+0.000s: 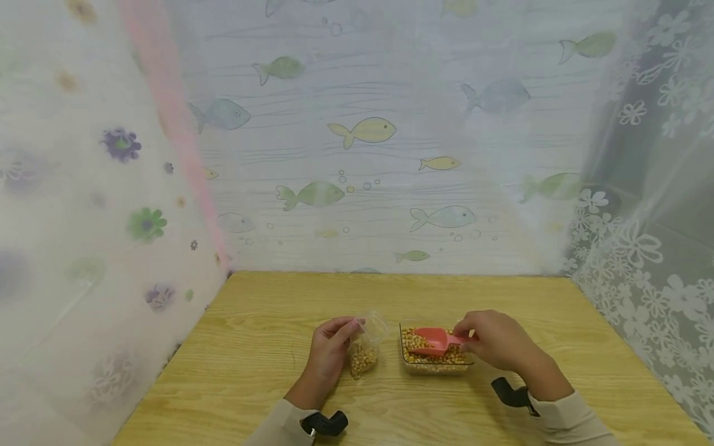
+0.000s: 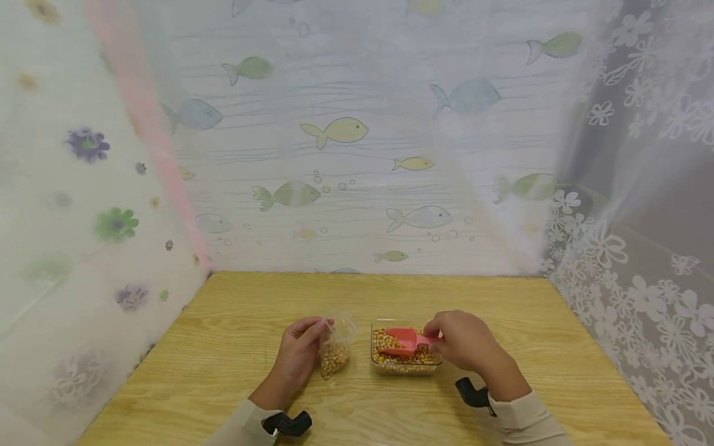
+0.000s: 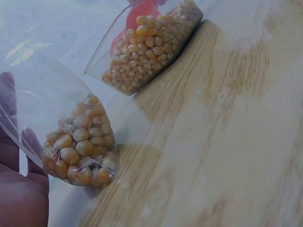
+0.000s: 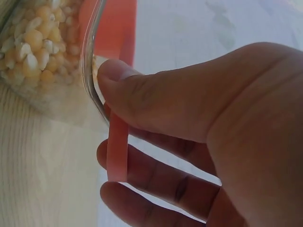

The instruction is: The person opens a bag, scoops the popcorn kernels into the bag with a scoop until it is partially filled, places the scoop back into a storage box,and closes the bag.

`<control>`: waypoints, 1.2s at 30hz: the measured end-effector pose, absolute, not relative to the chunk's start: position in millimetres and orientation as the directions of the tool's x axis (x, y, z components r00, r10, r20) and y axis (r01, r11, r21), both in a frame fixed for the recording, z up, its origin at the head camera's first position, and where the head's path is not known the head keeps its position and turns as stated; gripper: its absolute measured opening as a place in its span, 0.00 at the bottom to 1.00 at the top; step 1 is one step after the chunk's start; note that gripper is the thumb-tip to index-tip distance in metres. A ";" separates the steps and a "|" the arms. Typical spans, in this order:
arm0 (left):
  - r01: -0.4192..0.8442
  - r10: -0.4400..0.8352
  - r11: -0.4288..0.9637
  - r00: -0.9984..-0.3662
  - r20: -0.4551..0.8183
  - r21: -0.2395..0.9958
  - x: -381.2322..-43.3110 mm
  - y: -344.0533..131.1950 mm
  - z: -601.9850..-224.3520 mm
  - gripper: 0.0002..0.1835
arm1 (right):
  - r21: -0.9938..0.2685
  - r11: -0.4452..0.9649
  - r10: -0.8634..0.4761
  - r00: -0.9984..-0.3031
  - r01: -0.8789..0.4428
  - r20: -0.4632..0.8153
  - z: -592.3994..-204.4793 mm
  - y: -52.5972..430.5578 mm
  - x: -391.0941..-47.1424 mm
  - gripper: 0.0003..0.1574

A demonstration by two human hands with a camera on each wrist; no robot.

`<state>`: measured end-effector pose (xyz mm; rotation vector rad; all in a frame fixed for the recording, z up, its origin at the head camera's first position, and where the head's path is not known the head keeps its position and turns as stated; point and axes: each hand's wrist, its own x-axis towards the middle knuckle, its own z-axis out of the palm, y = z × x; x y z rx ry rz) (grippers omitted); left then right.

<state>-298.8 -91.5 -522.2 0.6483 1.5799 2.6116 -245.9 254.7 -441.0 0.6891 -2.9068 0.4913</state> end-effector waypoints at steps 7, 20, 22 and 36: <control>0.191 0.226 -0.486 -0.915 0.333 0.853 -299.4 -92.3 -523.0 0.14 | -0.308 0.824 -0.434 -0.880 -0.475 0.195 -440.0 255.2 -246.3 0.12; 0.198 0.235 -0.483 -0.909 0.344 0.853 -300.0 -92.2 -523.2 0.15 | -0.312 0.824 -0.422 -0.879 -0.474 0.222 -432.0 257.1 -242.9 0.11; 0.202 0.234 -0.484 -0.908 0.348 0.851 -299.5 -92.1 -523.0 0.15 | -0.313 0.821 -0.422 -0.877 -0.477 0.229 -430.6 256.8 -241.8 0.11; 0.209 0.228 -0.482 -0.908 0.352 0.851 -287.7 -90.9 -521.4 0.14 | -0.292 0.802 -0.433 -0.844 -0.521 0.317 -420.2 253.4 -232.4 0.11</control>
